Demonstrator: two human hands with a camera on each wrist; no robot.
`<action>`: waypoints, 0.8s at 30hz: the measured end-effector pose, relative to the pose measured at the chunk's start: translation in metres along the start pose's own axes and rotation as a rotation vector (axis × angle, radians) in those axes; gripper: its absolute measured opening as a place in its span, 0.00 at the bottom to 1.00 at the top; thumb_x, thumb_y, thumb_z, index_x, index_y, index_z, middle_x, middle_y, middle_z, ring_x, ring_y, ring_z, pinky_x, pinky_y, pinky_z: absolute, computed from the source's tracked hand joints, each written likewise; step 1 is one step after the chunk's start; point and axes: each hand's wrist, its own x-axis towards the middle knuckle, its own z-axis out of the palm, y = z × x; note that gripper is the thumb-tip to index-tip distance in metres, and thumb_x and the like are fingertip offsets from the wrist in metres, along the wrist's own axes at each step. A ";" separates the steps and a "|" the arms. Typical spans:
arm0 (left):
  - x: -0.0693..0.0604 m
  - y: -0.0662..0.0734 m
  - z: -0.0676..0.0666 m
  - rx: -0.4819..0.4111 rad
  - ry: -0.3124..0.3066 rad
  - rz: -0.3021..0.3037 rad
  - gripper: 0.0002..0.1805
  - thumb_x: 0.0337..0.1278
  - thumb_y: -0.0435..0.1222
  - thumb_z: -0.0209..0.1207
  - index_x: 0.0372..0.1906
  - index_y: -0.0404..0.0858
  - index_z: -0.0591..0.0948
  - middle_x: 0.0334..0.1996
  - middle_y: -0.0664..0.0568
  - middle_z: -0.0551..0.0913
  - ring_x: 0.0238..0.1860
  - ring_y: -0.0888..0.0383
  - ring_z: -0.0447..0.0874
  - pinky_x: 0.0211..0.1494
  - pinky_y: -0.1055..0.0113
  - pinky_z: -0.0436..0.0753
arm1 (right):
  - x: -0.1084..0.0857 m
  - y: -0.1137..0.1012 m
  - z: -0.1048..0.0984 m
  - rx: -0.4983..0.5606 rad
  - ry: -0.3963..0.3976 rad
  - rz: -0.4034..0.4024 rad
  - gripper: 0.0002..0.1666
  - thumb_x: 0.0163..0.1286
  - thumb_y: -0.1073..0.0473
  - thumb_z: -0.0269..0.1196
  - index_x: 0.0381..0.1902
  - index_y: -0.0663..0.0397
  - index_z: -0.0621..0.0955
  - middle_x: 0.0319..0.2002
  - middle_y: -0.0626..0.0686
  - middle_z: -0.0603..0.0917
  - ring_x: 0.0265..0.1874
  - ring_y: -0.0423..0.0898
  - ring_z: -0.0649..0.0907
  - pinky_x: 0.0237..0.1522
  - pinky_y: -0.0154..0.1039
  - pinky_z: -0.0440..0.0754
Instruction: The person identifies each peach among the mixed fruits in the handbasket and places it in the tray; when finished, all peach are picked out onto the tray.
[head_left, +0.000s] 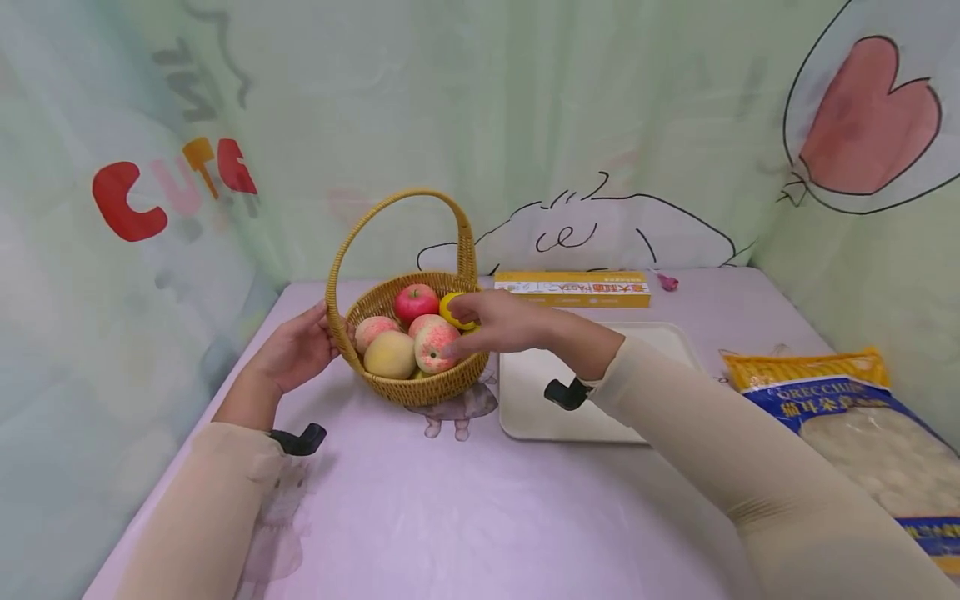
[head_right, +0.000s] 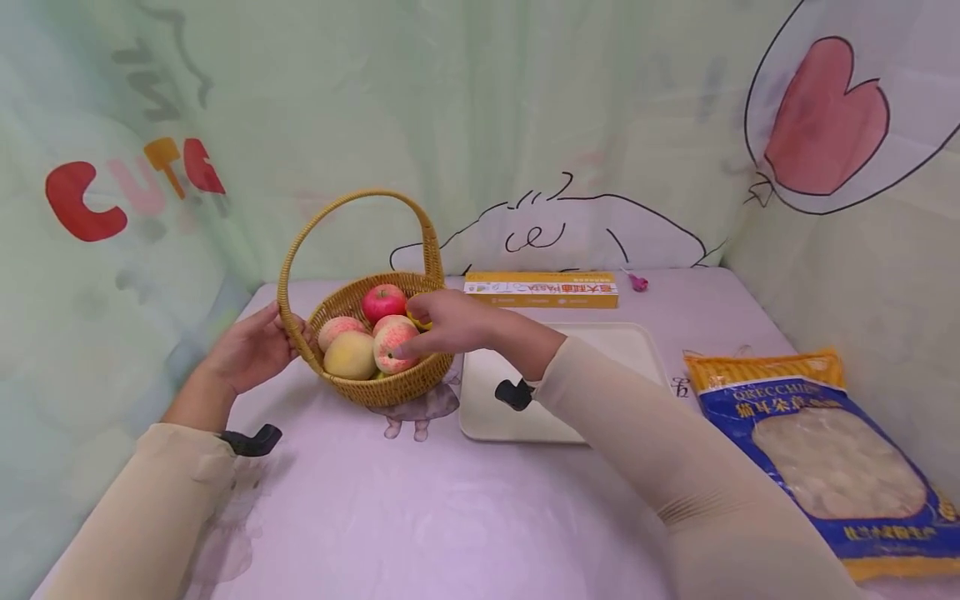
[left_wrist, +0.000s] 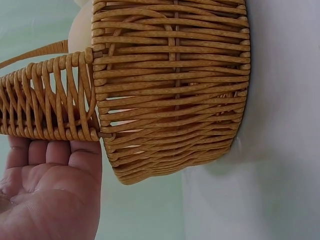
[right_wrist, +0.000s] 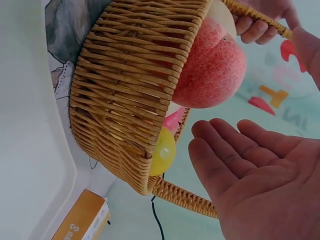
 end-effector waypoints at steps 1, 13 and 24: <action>0.000 0.000 -0.001 0.002 -0.006 -0.002 0.20 0.84 0.49 0.42 0.43 0.45 0.81 0.40 0.53 0.84 0.47 0.57 0.79 0.58 0.66 0.74 | 0.002 0.000 0.000 -0.008 -0.007 0.002 0.49 0.66 0.40 0.70 0.76 0.57 0.68 0.72 0.58 0.75 0.72 0.53 0.75 0.69 0.51 0.75; 0.001 0.001 -0.005 -0.001 -0.056 -0.001 0.21 0.85 0.48 0.39 0.43 0.46 0.81 0.40 0.54 0.85 0.47 0.58 0.81 0.58 0.66 0.75 | 0.027 -0.006 -0.001 -0.125 -0.052 -0.048 0.24 0.67 0.42 0.71 0.46 0.55 0.80 0.38 0.52 0.80 0.39 0.46 0.78 0.41 0.39 0.77; 0.001 0.001 -0.004 -0.006 -0.041 -0.004 0.22 0.85 0.48 0.39 0.42 0.45 0.82 0.40 0.54 0.86 0.47 0.57 0.80 0.58 0.66 0.75 | 0.045 -0.008 0.010 -0.204 -0.089 -0.023 0.30 0.68 0.44 0.71 0.59 0.56 0.81 0.46 0.50 0.83 0.47 0.46 0.79 0.49 0.37 0.79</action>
